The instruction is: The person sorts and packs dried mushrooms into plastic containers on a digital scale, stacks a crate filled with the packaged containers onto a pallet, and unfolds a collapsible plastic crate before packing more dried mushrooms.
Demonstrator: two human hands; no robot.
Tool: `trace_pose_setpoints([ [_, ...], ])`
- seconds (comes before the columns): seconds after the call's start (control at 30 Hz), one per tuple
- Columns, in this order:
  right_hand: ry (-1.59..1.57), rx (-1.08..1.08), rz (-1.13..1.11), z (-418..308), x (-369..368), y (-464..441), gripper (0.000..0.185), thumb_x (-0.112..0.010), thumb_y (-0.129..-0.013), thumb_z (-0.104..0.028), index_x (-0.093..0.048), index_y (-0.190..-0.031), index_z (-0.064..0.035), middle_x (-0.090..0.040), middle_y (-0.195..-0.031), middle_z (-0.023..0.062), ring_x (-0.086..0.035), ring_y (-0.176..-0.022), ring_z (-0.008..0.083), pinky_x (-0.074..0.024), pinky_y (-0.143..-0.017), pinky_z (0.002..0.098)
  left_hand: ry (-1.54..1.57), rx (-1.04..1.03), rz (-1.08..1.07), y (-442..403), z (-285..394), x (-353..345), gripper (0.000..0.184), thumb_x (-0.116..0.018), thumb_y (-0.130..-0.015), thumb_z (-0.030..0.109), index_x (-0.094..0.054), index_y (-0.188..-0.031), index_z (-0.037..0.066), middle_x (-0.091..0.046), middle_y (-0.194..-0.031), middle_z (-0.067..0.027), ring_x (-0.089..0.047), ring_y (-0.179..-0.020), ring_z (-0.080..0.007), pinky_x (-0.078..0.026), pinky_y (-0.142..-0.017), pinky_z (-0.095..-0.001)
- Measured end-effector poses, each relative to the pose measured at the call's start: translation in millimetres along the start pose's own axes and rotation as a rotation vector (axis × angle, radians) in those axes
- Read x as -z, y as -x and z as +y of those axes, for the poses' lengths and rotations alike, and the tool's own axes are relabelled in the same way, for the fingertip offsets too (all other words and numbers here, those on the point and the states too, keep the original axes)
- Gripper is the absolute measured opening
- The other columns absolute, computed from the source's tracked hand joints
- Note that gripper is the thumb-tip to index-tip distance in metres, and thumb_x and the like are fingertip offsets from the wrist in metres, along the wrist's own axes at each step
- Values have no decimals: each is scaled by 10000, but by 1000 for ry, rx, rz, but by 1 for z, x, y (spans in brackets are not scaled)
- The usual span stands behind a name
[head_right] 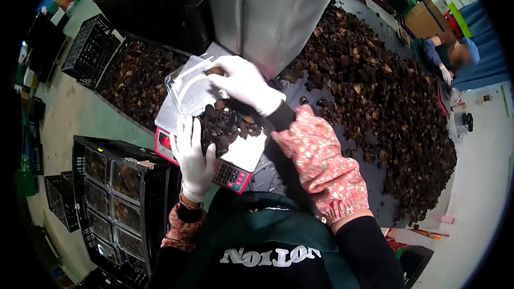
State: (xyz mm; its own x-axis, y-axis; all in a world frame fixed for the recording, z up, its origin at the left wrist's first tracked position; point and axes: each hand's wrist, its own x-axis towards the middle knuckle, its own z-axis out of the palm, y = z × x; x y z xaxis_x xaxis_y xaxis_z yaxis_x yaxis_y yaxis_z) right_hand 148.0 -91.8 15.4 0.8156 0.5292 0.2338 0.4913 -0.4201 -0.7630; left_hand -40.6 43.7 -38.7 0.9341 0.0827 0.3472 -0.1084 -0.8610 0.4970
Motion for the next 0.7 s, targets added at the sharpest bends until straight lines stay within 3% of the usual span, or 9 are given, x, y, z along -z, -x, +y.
trace_pose_setpoints([
  [0.13, -432, -433, 140, 19, 55, 82, 242, -662, -913, -255, -684, -990, -27, -662, -859, 10, -610, -787, 89, -489, -723, 255, -162, 76, 23, -11, 6, -8, 686, -709, -834, 334, -464, -1419, 71, -532, -1317, -127, -407, -1315, -357, -175, -1152, -559],
  [0.17, -488, -443, 207, 31, 71, 110, 199, -620, -945, -208, -664, -979, -17, -643, -844, -12, -542, -751, 41, -436, -703, 225, -184, 72, 23, -13, 4, -13, 698, -717, -827, 346, -464, -1423, 84, -531, -1309, -129, -395, -1326, -354, -174, -1152, -555],
  [0.33, -1089, -434, 620, 106, 146, 286, 206, -561, -978, -241, -633, -1028, -54, -650, -964, 64, -614, -856, 178, -502, -760, 321, -281, 67, -66, -18, -4, -16, 713, -706, -825, 442, -474, -1417, 119, -526, -1302, -135, -368, -1352, -323, -156, -1156, -556],
  [0.37, -1023, -488, 776, 106, 154, 324, 211, -569, -974, -247, -618, -1054, -58, -665, -1054, 99, -635, -925, 215, -518, -776, 345, -291, 66, -49, -20, -5, -19, 691, -690, -838, 451, -483, -1407, 116, -532, -1297, -136, -377, -1345, -320, -158, -1155, -556],
  [0.43, -967, -475, 880, 103, 164, 384, 272, -571, -951, -191, -602, -1173, -38, -640, -1192, 130, -636, -1030, 252, -542, -822, 367, -328, 47, -17, -20, -1, -20, 643, -638, -879, 480, -500, -1387, 111, -531, -1312, -141, -378, -1343, -331, -151, -1152, -566],
  [0.53, -941, -457, 1009, 104, 160, 449, 370, -570, -925, -141, -571, -1270, -6, -621, -1244, 135, -620, -1088, 263, -556, -832, 368, -242, -170, 292, -21, 20, -14, 548, -652, -906, 357, -529, -1355, 66, -548, -1308, -144, -428, -1298, -358, -257, -1112, -544],
  [0.6, -1063, -444, 1101, 107, 152, 476, 363, -563, -937, -152, -574, -1262, 7, -633, -1201, 117, -630, -1038, 225, -559, -782, 332, -88, -186, 357, -13, 53, -17, 424, -633, -925, 204, -572, -1292, -1, -566, -1284, -164, -497, -1227, -347, -348, -1069, -463],
  [0.67, -866, -654, 1072, 112, 146, 485, 300, -525, -984, -182, -621, -1191, 13, -631, -947, 22, -575, -765, 94, -465, -618, 211, 285, -213, 167, -5, 98, -27, 371, -625, -920, 116, -585, -1262, -21, -585, -1248, -172, -545, -1159, -335, -403, -1022, -416],
  [0.7, -752, -754, 1047, 113, 142, 482, 276, -543, -980, -188, -644, -1148, 6, -629, -907, 7, -557, -730, 77, -440, -599, 199, 472, -256, 78, 2, 114, -44, 331, -616, -907, 41, -600, -1230, -34, -610, -1200, -165, -585, -1091, -314, -442, -976, -390],
])
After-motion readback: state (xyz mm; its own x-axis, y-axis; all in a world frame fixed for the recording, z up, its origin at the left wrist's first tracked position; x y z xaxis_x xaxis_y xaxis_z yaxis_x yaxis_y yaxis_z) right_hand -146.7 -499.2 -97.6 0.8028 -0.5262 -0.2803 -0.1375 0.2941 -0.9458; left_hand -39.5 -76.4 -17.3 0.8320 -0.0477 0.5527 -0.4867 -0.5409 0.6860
